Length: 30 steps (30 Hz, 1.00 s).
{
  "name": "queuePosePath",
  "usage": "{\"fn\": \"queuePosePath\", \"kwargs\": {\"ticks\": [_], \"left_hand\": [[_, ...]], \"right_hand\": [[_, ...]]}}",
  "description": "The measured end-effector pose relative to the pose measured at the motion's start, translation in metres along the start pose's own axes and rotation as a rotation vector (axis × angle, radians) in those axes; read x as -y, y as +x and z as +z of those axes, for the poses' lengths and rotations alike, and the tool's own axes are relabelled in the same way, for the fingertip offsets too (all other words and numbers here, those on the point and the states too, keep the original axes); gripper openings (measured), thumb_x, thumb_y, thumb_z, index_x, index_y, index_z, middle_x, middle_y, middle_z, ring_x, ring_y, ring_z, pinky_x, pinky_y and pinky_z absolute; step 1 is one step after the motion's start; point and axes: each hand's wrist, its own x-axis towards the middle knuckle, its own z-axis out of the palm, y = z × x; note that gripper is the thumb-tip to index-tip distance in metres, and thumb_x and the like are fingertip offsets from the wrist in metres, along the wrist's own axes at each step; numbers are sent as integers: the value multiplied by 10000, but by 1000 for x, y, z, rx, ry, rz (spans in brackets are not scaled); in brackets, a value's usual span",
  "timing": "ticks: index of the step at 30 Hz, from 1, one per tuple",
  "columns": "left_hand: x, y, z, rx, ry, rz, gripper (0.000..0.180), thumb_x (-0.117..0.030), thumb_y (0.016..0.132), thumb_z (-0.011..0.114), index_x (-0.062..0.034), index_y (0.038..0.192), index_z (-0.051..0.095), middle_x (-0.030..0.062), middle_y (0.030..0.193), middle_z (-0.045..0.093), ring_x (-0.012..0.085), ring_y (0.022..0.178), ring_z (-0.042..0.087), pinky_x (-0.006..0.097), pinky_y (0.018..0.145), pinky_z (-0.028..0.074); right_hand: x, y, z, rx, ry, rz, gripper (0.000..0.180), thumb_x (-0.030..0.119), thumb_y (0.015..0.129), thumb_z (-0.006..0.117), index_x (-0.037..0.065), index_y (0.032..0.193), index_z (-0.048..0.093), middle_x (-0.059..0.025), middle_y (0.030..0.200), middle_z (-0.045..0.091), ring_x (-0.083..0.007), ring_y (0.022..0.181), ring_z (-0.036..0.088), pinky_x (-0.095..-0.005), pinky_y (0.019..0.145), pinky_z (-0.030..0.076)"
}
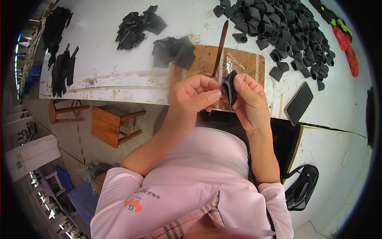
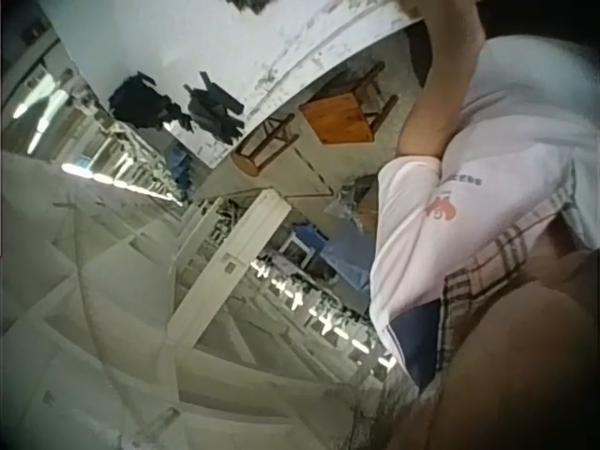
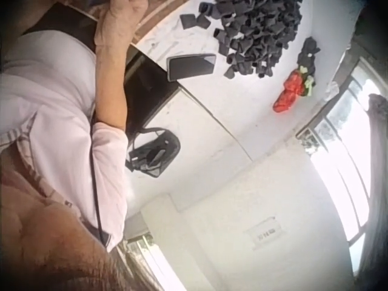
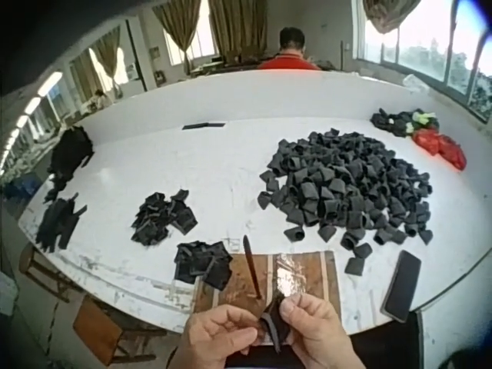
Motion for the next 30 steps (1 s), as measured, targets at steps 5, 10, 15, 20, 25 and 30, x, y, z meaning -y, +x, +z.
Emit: {"fn": "queuePosePath", "kwargs": {"ticks": [5,10,15,20,25,30], "left_hand": [[1,0,10,-77,230,59,112,-65,768,571,7,855,565,33,718,594,58,610,533,172,532,396],[5,2,13,-140,361,99,93,-56,776,576,14,836,568,21,689,581,40,585,521,154,492,383],[10,2,17,-191,575,260,21,22,798,546,35,814,555,21,706,577,35,615,537,169,551,463],[19,5,19,-215,696,402,39,31,789,553,28,827,559,26,709,584,44,589,543,173,536,467],[13,10,20,-387,750,518,79,35,752,567,1,823,561,32,629,564,22,465,467,171,389,369],[-5,13,2,55,-490,-169,96,2,736,565,-23,826,542,42,735,555,16,453,405,150,378,284]], "right_hand": [[2,-4,-1,-8,-19,-2,165,175,841,550,13,815,532,-50,721,582,-95,577,557,-238,559,501],[-4,-3,-15,-97,-777,-180,153,106,748,652,3,771,541,-55,731,568,-88,564,505,-235,474,399],[5,-18,1,-74,-1026,-730,201,67,665,686,2,810,563,-100,784,528,-198,635,536,-274,509,424],[-3,-9,3,-68,-1235,-949,167,20,666,641,9,812,562,-96,760,514,-232,656,530,-300,524,435],[-11,4,4,-153,-1475,-1140,143,-8,667,595,10,802,550,-84,701,481,-241,597,502,-316,494,422],[1,4,3,-122,-986,-648,65,26,719,594,-11,756,557,-22,625,477,-113,492,437,-237,439,361]]}}
